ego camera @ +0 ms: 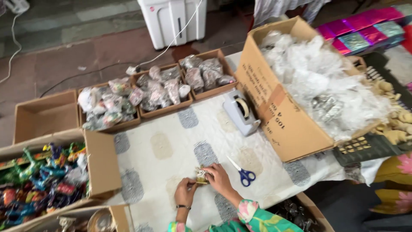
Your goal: The person wraps small decorative figurines in bubble wrap by hand, folding the wrap around each item, and places the wrapped figurines into cardboard boxes on the table. They occasionally reach into a large box of bubble wrap to pull out fresh material and use scissors to cut the wrap.
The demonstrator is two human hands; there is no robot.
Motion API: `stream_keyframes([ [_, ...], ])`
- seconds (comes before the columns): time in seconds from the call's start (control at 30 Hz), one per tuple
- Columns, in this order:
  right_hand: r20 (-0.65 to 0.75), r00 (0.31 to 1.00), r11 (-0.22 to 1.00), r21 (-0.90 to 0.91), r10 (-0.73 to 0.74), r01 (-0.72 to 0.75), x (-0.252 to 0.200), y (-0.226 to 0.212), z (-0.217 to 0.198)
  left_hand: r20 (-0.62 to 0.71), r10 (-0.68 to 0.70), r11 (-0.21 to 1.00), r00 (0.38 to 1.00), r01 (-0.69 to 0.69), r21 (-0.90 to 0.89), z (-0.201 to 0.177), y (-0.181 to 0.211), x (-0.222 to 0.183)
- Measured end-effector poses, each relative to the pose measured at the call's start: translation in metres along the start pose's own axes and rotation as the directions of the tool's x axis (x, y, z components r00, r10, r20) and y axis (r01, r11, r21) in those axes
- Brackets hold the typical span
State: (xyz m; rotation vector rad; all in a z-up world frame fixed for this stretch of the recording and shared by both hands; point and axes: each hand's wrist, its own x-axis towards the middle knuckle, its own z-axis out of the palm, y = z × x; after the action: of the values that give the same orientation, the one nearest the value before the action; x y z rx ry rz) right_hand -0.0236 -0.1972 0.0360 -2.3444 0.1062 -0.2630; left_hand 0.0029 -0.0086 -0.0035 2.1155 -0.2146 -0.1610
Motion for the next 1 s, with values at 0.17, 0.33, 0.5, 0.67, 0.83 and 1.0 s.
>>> stream_keyframes([
  [0.17,0.008,0.994,0.994,-0.025,0.106,-0.105,0.02,0.011,-0.012,0.011,-0.013,1.0,1.0,0.013,-0.002,-0.004,0.006,-0.003],
  [0.33,-0.317,0.892,0.944,0.178,0.322,-0.277,0.028,0.008,-0.078,0.004,-0.096,0.995,0.995,0.096,0.017,-0.005,0.006,-0.002],
  [0.5,-0.694,0.72,0.969,-0.165,0.02,-0.186,-0.008,0.07,-0.138,0.009,-0.076,0.995,0.997,0.075,0.059,-0.003,0.017,-0.008],
  [0.67,-0.541,0.837,0.871,-0.37,0.079,-0.322,-0.046,0.136,-0.127,-0.018,-0.04,0.997,0.999,0.042,0.069,-0.008,0.016,-0.006],
  [0.83,-0.391,0.91,0.881,-0.37,0.138,-0.293,-0.033,0.063,-0.19,-0.021,-0.034,0.999,0.999,0.034,0.011,0.004,-0.005,-0.007],
  [1.0,-0.558,0.818,0.944,-0.325,-0.138,-0.062,-0.023,-0.018,-0.299,-0.012,-0.075,0.997,0.997,0.075,0.013,0.011,-0.016,-0.004],
])
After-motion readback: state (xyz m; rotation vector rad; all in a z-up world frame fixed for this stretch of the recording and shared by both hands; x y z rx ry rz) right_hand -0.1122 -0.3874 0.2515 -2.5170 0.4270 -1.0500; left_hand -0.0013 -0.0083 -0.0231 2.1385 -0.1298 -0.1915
